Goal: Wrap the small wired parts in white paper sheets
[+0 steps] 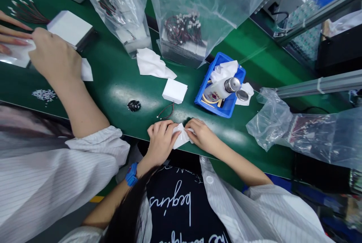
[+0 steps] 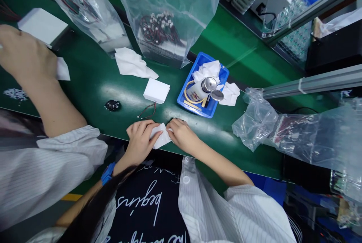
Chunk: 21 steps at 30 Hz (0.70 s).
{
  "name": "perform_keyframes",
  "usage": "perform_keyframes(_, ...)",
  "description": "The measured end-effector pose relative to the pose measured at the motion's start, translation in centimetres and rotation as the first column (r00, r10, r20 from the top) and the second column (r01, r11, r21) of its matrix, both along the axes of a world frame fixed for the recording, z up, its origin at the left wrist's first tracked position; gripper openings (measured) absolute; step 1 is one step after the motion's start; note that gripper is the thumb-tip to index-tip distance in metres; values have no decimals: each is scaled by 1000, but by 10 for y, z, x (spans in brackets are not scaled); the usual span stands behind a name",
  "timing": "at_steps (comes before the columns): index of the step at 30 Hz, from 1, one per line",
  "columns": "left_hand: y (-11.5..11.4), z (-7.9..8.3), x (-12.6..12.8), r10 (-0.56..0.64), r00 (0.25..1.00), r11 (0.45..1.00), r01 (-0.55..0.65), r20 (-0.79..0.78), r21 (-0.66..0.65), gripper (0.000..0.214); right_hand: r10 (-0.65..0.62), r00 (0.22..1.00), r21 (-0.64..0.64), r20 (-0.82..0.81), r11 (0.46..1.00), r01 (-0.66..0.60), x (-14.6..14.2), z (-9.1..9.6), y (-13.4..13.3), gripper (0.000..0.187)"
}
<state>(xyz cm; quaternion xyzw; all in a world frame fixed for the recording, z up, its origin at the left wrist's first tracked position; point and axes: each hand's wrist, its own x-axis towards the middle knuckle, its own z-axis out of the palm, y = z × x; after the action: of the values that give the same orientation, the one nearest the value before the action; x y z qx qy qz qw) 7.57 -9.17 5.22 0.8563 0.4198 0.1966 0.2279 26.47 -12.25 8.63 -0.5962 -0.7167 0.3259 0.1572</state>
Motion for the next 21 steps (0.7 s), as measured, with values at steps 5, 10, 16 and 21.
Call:
perform_keyframes(5,-1,-2,0,-3,1000,1000,3,-3,-3,24,-28,1000,26,3,999,27,-2,-3,0,11)
perform_keyframes(10,-2,-1,0,4,1000,1000,-4,-1,-5,24,-13,1000,22,-9,1000,13,-3,-1,-11,12)
perform_keyframes(16,-2,-1,-1,-2,1000,1000,2,3,-15,25,-48,999,69,13,997,47,-6,-4,-17,12)
perform_keyframes(21,-3,-2,-1,8,1000,1000,-8,3,-30,26,-47,999,35,-19,998,48,-7,-4,-22,13)
